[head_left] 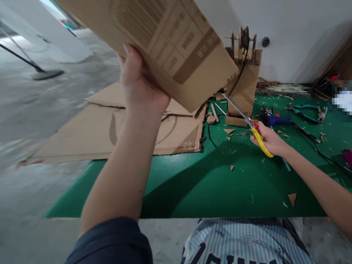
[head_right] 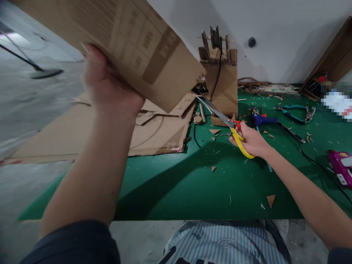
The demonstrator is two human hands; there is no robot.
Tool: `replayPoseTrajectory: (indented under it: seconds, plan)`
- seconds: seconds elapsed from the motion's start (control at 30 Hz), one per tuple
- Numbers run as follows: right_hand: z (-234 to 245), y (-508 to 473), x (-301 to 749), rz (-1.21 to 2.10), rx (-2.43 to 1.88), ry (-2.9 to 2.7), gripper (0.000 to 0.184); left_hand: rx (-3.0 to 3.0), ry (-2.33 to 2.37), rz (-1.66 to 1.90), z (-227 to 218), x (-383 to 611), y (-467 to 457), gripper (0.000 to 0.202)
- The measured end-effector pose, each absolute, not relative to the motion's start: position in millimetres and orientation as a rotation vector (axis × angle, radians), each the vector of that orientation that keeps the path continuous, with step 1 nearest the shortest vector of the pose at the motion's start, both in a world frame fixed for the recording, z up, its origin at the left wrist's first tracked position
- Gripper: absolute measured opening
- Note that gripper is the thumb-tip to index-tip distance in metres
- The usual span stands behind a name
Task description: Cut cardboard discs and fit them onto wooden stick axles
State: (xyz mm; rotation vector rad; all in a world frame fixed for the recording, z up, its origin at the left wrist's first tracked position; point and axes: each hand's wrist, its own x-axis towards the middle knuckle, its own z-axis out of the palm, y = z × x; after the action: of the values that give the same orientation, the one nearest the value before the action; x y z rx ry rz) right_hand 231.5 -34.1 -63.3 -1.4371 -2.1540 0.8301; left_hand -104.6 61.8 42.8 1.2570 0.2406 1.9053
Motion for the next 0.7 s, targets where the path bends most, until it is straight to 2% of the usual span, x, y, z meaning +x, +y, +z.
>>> replayPoseTrajectory:
  seconds: [0.03, 0.1, 0.17, 0.33, 0.53, 0.7]
  plan:
    - [-63, -35, 231, 0.809, -1.447, -2.148, 0.033, 1.319, 0.183, 1.888, 38, -104, 64, 0.008]
    - [-61, -36, 230, 0.808, -1.433, -2.121, 0.035, 1.381, 0.173, 1.868, 31, -100, 66, 0.033]
    - [-57, -37, 228, 0.852, -1.419, -2.091, 0.038, 1.384, 0.264, 1.86, 27, -95, 64, 0.044]
    - [-54, -38, 225, 0.914, -1.408, -2.023, 0.039, 1.406, 0.388, 1.873, 20, -90, 61, 0.056]
    - [-69, -31, 228, 1.02, -1.32, -1.868, 0.032, 1.376, 0.502, 1.805, 9, -93, 67, 0.07]
    - [-73, -28, 233, 0.904, -1.34, -1.906, 0.036, 1.371, 0.497, 1.812, 8, -87, 66, 0.076]
